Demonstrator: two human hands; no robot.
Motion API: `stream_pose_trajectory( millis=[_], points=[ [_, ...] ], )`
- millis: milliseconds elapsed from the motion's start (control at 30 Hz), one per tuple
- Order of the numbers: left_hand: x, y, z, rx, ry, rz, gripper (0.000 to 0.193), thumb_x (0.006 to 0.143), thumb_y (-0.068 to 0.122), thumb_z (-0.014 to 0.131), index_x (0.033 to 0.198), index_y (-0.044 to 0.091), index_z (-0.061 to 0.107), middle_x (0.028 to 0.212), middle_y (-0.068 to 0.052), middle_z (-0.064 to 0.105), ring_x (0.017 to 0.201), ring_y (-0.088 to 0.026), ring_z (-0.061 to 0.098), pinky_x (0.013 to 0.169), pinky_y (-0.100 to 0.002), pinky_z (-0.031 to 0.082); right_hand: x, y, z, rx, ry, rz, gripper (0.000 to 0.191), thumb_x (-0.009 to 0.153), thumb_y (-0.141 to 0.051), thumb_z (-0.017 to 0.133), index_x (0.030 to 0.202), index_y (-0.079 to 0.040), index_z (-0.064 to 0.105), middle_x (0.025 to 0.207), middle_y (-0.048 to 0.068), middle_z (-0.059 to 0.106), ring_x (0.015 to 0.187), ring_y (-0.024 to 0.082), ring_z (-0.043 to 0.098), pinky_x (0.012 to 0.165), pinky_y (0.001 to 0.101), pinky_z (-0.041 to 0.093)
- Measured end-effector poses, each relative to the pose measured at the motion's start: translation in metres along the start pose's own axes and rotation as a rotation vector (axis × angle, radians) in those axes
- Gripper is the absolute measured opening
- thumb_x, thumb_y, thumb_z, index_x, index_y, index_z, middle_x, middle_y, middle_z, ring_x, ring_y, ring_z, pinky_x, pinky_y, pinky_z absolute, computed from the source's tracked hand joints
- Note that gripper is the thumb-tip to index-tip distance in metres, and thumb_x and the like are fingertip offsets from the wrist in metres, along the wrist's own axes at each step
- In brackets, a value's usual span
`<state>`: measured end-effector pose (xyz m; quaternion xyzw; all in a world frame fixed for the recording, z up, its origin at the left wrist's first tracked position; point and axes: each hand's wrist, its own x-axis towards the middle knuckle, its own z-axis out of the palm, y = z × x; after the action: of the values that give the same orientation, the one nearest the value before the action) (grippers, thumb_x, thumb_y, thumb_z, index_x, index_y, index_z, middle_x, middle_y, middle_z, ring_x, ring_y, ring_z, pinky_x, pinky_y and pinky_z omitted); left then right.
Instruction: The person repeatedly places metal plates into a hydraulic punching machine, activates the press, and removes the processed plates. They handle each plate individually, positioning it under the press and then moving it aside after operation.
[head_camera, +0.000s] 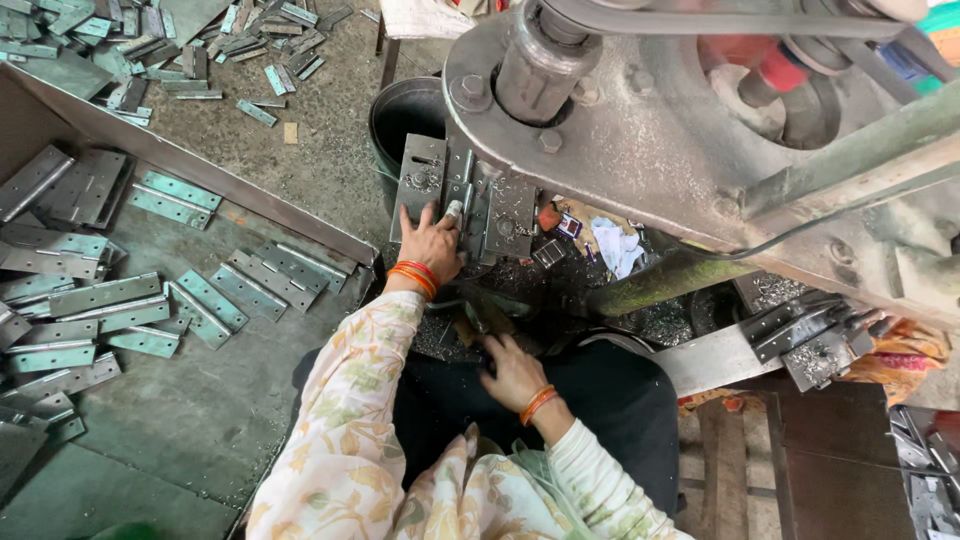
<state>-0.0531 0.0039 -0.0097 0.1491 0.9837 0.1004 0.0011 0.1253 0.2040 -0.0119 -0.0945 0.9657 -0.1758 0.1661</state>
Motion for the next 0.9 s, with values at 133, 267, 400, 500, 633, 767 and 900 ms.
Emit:
stream_pose_trajectory(
  millis=[133, 267, 400, 500, 633, 767, 900],
  points=[
    [-0.004, 0.002, 0.002, -0.004, 0.055, 0.013, 0.051, 0.088, 0.044, 0.065, 0.129, 0.013, 0.068, 0.151, 0.001, 0.05, 0.151, -0.032, 0.026, 0.115, -0.078, 0.011, -0.011, 0.014, 0.042, 0.07, 0.088, -0.01, 0.062, 0.085, -0.028, 0.073, 0.143, -0.027, 0.052, 0.141, 0.024, 0.053, 0.109, 0.046, 0.065, 0.09, 0.0511, 0.056],
    [-0.009, 0.009, 0.001, 0.07, 0.113, 0.028, 0.042, 0.095, 0.037, 0.059, 0.128, 0.013, 0.07, 0.145, 0.0, 0.055, 0.151, -0.034, 0.027, 0.116, -0.078, 0.01, -0.012, 0.022, 0.049, 0.079, 0.078, -0.026, 0.066, 0.081, -0.025, 0.073, 0.143, -0.028, 0.05, 0.142, 0.025, 0.052, 0.109, 0.046, 0.065, 0.09, 0.0507, 0.056],
    [-0.016, 0.013, 0.0, 0.107, 0.055, 0.011, 0.048, 0.091, 0.04, 0.054, 0.127, 0.012, 0.069, 0.141, -0.002, 0.056, 0.147, -0.036, 0.026, 0.112, -0.078, 0.008, -0.006, 0.012, 0.023, 0.045, 0.062, -0.02, 0.063, 0.083, -0.027, 0.074, 0.142, -0.023, 0.052, 0.132, 0.02, 0.059, 0.11, 0.043, 0.065, 0.09, 0.0492, 0.056],
    [-0.014, 0.014, 0.0, 0.119, 0.057, -0.031, 0.038, 0.099, 0.027, 0.047, 0.125, 0.014, 0.071, 0.138, 0.001, 0.06, 0.149, -0.036, 0.029, 0.115, -0.08, 0.008, 0.003, 0.003, -0.01, 0.036, 0.096, -0.118, 0.057, 0.084, -0.028, 0.072, 0.138, -0.018, 0.057, 0.126, 0.017, 0.066, 0.109, 0.041, 0.067, 0.089, 0.0481, 0.056],
    [0.001, 0.015, 0.003, 0.061, 0.113, -0.066, 0.037, 0.102, 0.027, 0.045, 0.122, 0.013, 0.073, 0.138, 0.0, 0.061, 0.149, -0.036, 0.03, 0.115, -0.079, 0.009, 0.017, -0.006, -0.034, -0.036, 0.057, -0.083, 0.055, 0.085, -0.032, 0.071, 0.136, -0.016, 0.059, 0.12, 0.018, 0.069, 0.108, 0.04, 0.067, 0.09, 0.0474, 0.056],
    [0.017, 0.018, 0.01, 0.067, 0.109, -0.08, 0.037, 0.103, 0.026, 0.045, 0.122, 0.012, 0.073, 0.138, -0.001, 0.061, 0.149, -0.036, 0.03, 0.115, -0.078, 0.011, 0.004, -0.002, -0.008, -0.025, 0.095, -0.033, 0.058, 0.081, -0.028, 0.072, 0.136, -0.015, 0.058, 0.125, 0.02, 0.064, 0.108, 0.041, 0.065, 0.089, 0.0476, 0.055],
    [0.018, 0.015, 0.021, 0.084, 0.255, -0.058, 0.04, 0.097, 0.029, 0.047, 0.122, 0.011, 0.072, 0.138, -0.003, 0.06, 0.145, -0.038, 0.031, 0.111, -0.079, 0.013, -0.006, 0.015, 0.023, 0.075, 0.186, -0.07, 0.056, 0.081, -0.028, 0.075, 0.133, -0.015, 0.06, 0.122, 0.02, 0.065, 0.111, 0.04, 0.064, 0.091, 0.0467, 0.055]
  ],
)
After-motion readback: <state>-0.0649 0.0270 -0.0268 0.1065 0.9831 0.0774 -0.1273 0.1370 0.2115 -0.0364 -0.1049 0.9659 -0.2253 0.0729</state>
